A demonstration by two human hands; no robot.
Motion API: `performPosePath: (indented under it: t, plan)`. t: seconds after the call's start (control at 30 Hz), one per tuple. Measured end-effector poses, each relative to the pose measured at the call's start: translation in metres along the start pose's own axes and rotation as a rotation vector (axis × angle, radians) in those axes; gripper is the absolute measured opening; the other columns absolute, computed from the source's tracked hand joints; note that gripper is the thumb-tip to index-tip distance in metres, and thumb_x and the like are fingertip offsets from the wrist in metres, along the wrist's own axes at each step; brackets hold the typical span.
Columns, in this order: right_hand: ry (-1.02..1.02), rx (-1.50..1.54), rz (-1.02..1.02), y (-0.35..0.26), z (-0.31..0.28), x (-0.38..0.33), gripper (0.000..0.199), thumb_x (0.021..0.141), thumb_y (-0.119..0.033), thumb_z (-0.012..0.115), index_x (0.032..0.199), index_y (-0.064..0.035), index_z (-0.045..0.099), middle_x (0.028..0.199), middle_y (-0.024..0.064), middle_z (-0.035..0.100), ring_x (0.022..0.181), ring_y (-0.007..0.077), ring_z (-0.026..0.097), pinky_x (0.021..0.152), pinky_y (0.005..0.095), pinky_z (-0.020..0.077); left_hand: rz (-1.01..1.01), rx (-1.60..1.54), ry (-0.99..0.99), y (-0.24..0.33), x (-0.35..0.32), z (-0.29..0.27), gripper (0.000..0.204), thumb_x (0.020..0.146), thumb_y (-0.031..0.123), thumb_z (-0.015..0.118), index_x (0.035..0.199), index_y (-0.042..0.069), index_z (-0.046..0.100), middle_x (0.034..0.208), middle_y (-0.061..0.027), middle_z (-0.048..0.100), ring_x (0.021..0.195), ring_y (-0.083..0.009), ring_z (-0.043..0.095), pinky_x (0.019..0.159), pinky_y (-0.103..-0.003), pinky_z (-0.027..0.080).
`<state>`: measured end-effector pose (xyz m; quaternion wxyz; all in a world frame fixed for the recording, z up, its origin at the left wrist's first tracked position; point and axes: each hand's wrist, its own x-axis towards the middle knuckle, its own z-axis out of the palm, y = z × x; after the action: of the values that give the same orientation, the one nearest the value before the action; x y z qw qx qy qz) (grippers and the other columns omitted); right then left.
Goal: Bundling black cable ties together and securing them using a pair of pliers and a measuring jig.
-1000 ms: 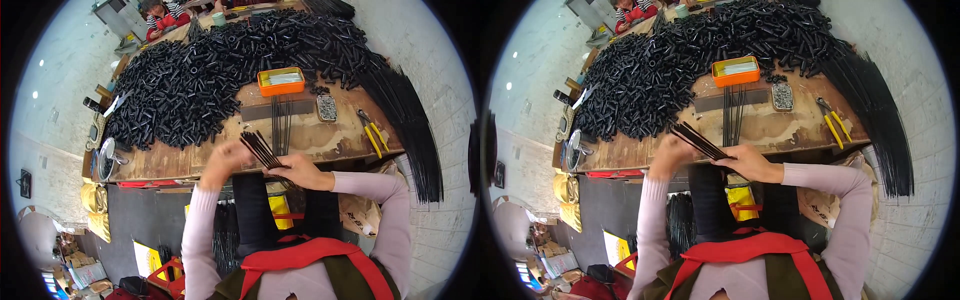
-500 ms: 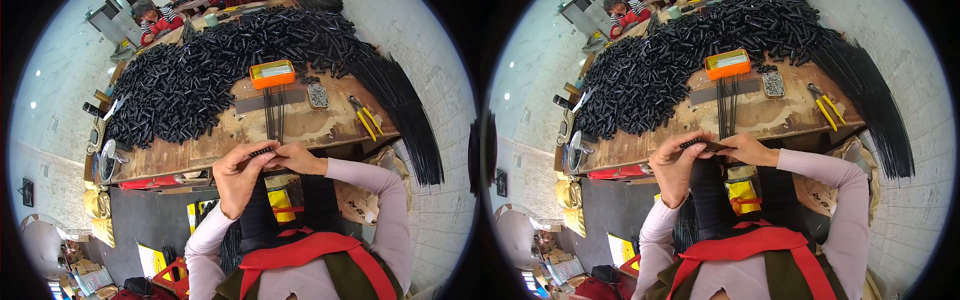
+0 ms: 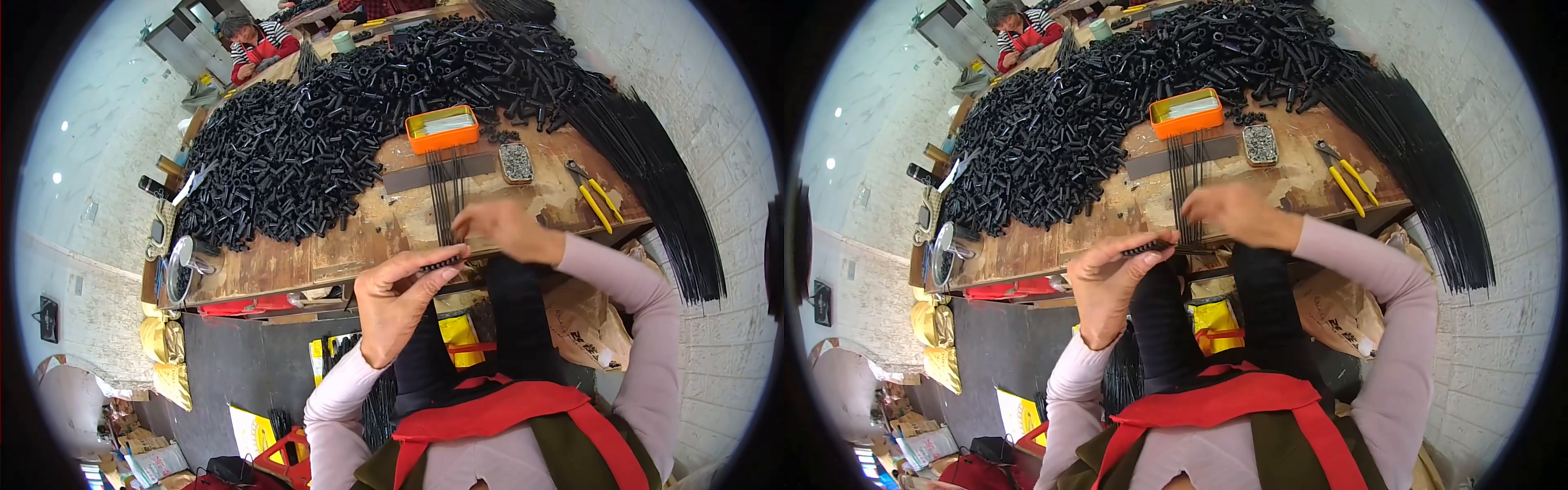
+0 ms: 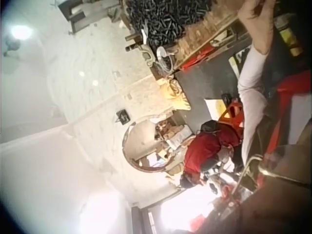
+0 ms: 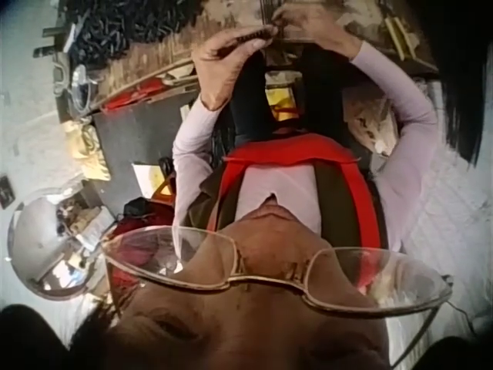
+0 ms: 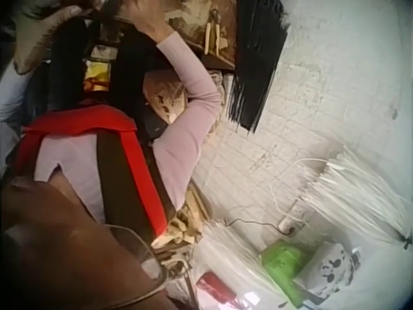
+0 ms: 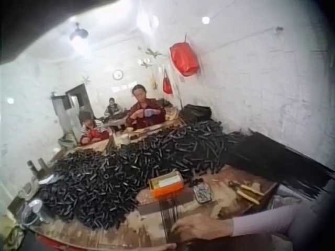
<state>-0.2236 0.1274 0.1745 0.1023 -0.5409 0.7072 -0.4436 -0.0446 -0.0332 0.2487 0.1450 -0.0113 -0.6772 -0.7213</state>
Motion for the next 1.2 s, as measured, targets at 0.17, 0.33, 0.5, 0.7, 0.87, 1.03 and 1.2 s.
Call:
performPosePath:
  t: [0.17, 0.33, 0.5, 0.7, 0.87, 1.03, 1.2]
  plan:
    - [0.042, -0.462, 0.171, 0.064, -0.032, 0.04, 0.027, 0.095, -0.023, 0.05, 0.091, 0.0011, 0.062, 0.09, 0.0184, 0.065, 0.087, 0.0397, 0.062, 0.077, 0.0469, 0.0487, 0.009, -0.006, 0.017, -0.008, 0.0, 0.004, 0.023, 0.087, -0.01, 0.063, 0.109, -0.01, 0.065, 0.108, -0.0227, 0.068, 0.104, -0.028, 0.066, 0.095, -0.039, 0.055]
    - [0.011, -0.487, 0.105, 0.087, -0.033, 0.097, 0.022, 0.093, -0.018, 0.051, 0.087, 0.0003, 0.062, 0.085, 0.0212, 0.066, 0.087, 0.0401, 0.063, 0.075, 0.0492, 0.0496, -0.002, -0.051, -0.051, -0.006, 0.003, 0.002, 0.025, 0.087, -0.008, 0.064, 0.112, -0.01, 0.064, 0.112, -0.0226, 0.067, 0.107, -0.0278, 0.065, 0.096, -0.039, 0.054]
    - [0.198, -0.762, -0.078, 0.142, -0.064, 0.16, 0.011, 0.081, -0.012, 0.061, 0.081, -0.0024, 0.066, 0.083, 0.0193, 0.067, 0.077, 0.0385, 0.066, 0.069, 0.0485, 0.0524, -0.001, -0.085, -0.065, -0.007, 0.005, 0.0, 0.028, 0.087, -0.011, 0.062, 0.115, -0.011, 0.062, 0.116, -0.0227, 0.065, 0.111, -0.0297, 0.063, 0.099, -0.041, 0.052]
    - [-0.067, -0.671, 0.123, 0.153, -0.089, 0.18, 0.011, 0.076, -0.011, 0.064, 0.079, -0.0044, 0.073, 0.077, 0.018, 0.069, 0.078, 0.037, 0.068, 0.073, 0.0429, 0.0553, 0.097, -0.078, -0.046, -0.008, 0.011, 0.004, 0.032, 0.086, -0.011, 0.064, 0.117, -0.003, 0.065, 0.122, -0.0143, 0.065, 0.108, -0.0193, 0.065, 0.097, -0.032, 0.053]
    - [0.05, -0.569, 0.137, 0.113, -0.102, 0.161, 0.013, 0.079, -0.013, 0.065, 0.085, -0.004, 0.073, 0.08, 0.0177, 0.069, 0.077, 0.0335, 0.068, 0.072, 0.0402, 0.0542, -0.042, -0.144, -0.032, 0.003, 0.015, 0.007, 0.037, 0.088, -0.01, 0.063, 0.124, -0.002, 0.062, 0.124, -0.0134, 0.064, 0.108, -0.0167, 0.064, 0.094, -0.027, 0.052]
    - [0.182, -0.365, -0.133, -0.035, -0.091, 0.095, 0.014, 0.085, -0.009, 0.066, 0.096, -0.0011, 0.068, 0.082, 0.0124, 0.065, 0.074, 0.0249, 0.063, 0.065, 0.0346, 0.0504, -0.077, -0.05, 0.057, 0.003, 0.023, 0.003, 0.036, 0.087, -0.004, 0.066, 0.123, -0.006, 0.061, 0.109, -0.0166, 0.07, 0.099, -0.0164, 0.067, 0.09, -0.027, 0.054]
    - [0.197, -0.518, -0.392, -0.114, -0.066, 0.023, 0.038, 0.077, 0.003, 0.067, 0.112, -0.0087, 0.07, 0.085, 0.0098, 0.062, 0.07, 0.0232, 0.061, 0.061, 0.0325, 0.0489, -0.058, -0.023, 0.065, 0.0, 0.03, -0.005, 0.027, 0.089, 0.001, 0.067, 0.115, -0.007, 0.066, 0.103, -0.0145, 0.071, 0.094, -0.0167, 0.068, 0.089, -0.029, 0.056]
